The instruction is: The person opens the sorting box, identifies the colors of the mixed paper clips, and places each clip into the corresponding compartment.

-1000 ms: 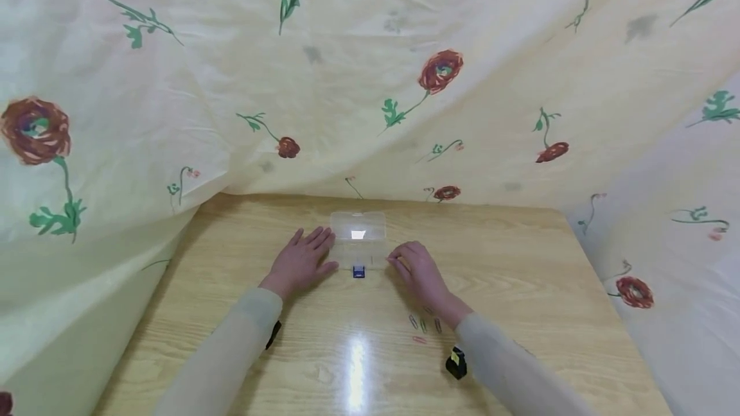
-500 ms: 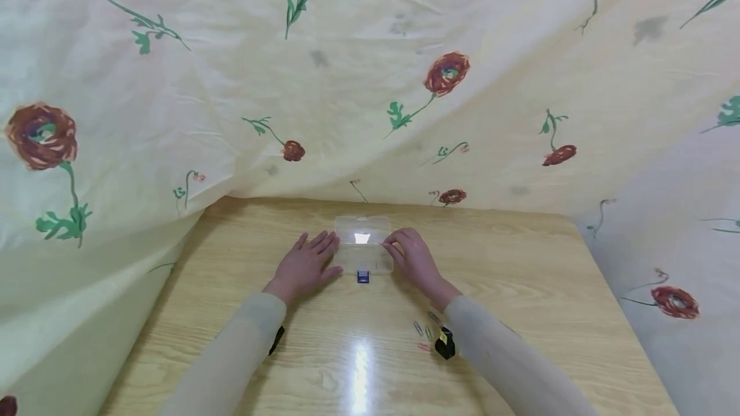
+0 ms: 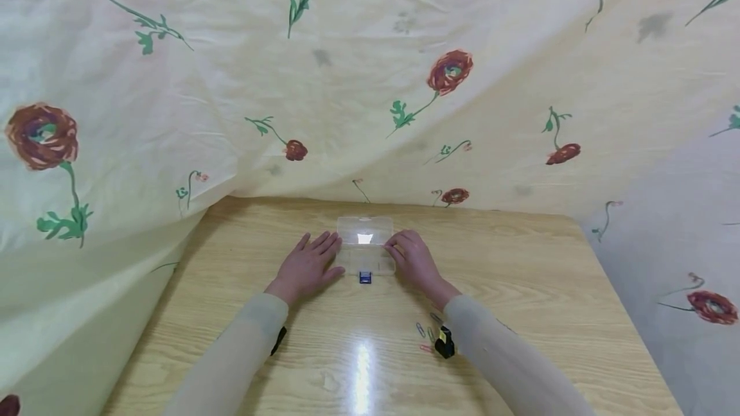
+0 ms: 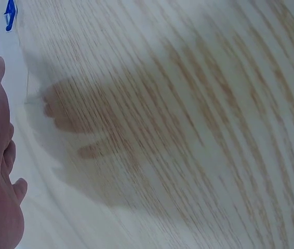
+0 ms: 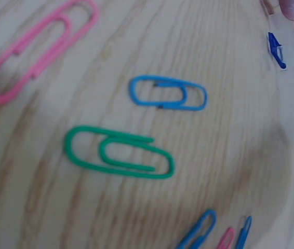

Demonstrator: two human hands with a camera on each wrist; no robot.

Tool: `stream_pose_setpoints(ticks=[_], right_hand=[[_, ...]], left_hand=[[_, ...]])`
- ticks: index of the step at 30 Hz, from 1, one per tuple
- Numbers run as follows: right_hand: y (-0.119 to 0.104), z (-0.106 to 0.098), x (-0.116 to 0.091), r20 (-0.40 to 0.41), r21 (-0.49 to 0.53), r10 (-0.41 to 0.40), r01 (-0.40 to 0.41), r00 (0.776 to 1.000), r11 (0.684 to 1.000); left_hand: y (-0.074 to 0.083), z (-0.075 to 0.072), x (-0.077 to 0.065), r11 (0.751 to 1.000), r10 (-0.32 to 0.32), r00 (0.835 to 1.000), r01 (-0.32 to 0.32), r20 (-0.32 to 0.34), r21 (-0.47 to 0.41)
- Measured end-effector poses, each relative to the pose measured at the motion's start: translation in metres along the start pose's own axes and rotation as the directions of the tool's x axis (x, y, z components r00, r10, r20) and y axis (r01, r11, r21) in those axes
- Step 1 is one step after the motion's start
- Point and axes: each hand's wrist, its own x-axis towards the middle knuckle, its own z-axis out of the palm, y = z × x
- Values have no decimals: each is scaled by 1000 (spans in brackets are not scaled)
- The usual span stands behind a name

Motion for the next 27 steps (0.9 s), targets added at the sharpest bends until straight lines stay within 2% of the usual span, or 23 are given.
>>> stream_pose_setpoints(ticks=[7, 11, 18, 27], right_hand=[[5, 0, -8, 7, -25, -44, 44, 999, 999], [6, -1, -11, 38, -30, -19, 20, 999, 999], [3, -11, -21, 49, 60, 6, -9, 999, 998], [-4, -40, -44, 3, 96, -91, 90, 996, 991]], left_hand=[[4, 3, -1, 1000, 6, 1000, -6, -10, 8], [6, 5, -2, 1000, 10, 1000, -10, -12, 5], [7, 7, -4, 1000, 11, 1000, -11, -15, -10], [7, 7, -6, 1000, 1, 1000, -1, -10, 16]])
